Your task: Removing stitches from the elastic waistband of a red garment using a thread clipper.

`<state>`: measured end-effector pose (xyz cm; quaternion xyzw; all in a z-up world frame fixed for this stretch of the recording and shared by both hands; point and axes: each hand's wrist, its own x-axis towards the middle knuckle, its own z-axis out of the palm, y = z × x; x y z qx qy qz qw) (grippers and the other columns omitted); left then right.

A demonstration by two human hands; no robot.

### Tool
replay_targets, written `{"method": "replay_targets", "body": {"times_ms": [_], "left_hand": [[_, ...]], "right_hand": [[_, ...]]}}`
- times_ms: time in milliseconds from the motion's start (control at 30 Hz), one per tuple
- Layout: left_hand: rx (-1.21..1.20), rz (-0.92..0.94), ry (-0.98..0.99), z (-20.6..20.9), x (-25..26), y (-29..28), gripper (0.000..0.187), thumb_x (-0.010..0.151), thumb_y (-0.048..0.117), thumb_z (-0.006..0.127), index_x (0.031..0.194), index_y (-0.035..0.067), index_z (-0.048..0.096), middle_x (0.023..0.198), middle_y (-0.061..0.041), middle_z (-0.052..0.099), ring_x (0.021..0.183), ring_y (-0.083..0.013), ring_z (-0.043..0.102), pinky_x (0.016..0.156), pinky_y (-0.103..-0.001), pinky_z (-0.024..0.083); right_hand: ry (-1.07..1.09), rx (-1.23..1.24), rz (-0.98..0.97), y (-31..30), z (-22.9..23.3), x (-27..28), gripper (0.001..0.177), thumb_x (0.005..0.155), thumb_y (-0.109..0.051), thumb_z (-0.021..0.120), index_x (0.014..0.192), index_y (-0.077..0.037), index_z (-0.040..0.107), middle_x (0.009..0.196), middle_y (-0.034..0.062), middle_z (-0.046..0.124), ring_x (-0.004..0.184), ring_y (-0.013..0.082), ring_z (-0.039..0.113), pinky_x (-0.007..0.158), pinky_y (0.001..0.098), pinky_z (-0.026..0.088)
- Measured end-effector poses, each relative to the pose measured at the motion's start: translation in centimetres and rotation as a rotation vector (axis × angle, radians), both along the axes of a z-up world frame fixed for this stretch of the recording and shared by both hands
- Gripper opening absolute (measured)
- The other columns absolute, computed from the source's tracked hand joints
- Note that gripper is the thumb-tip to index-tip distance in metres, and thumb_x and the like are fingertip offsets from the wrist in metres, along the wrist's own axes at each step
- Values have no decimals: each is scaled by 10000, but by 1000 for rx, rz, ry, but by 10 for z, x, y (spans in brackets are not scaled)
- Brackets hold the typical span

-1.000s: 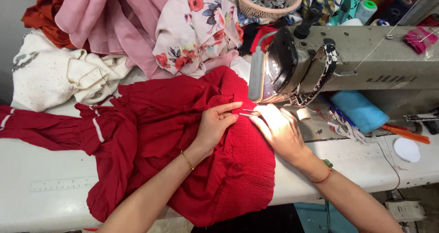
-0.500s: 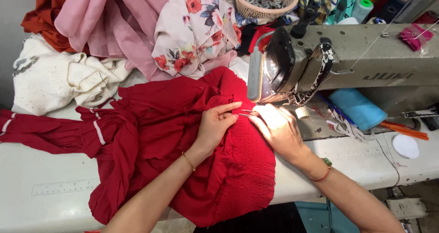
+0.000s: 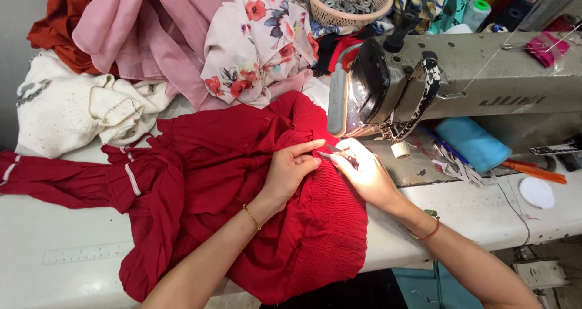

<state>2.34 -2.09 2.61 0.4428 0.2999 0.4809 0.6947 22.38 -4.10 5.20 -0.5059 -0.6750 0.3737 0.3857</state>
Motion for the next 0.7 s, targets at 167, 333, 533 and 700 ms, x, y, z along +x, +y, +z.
{"method": "replay_targets", "body": {"times_ms": [167,333,533,700], "left_hand": [[84,24,2,-21,0,2,450,916,-42,661,1365,-20,662,834,50,662,735,7,547,685,-147,441],[82,50,18,-14,0,2,454,913,-42,672,1367,-20,666,824,48,660,734,2,550,688,-148,443],[42,5,-4,-11,0,0,446,907,-32,662,1352,-17,644,865,21,721,781,-13,616,733,-155,488],[77,51,39,-20,1,2,459,913,-33,676,1372,-20,656,837,45,665,753,0,564,709,-149,455]], "right_hand": [[-134,17,-10,-8,22,-8,289,942,-197,704,1157,-32,606,766,58,592,674,93,517,602,294,455],[-353,194,-4,-8,20,-5,346,924,-250,697,1180,-28,621,742,107,640,645,209,589,630,354,483],[-490,604,60,-8,11,2,287,982,-224,646,1171,-8,662,1037,175,731,888,343,682,809,431,516],[-322,329,47,-11,22,-5,270,995,-211,632,1183,-20,656,955,132,721,781,264,629,713,368,508]]}}
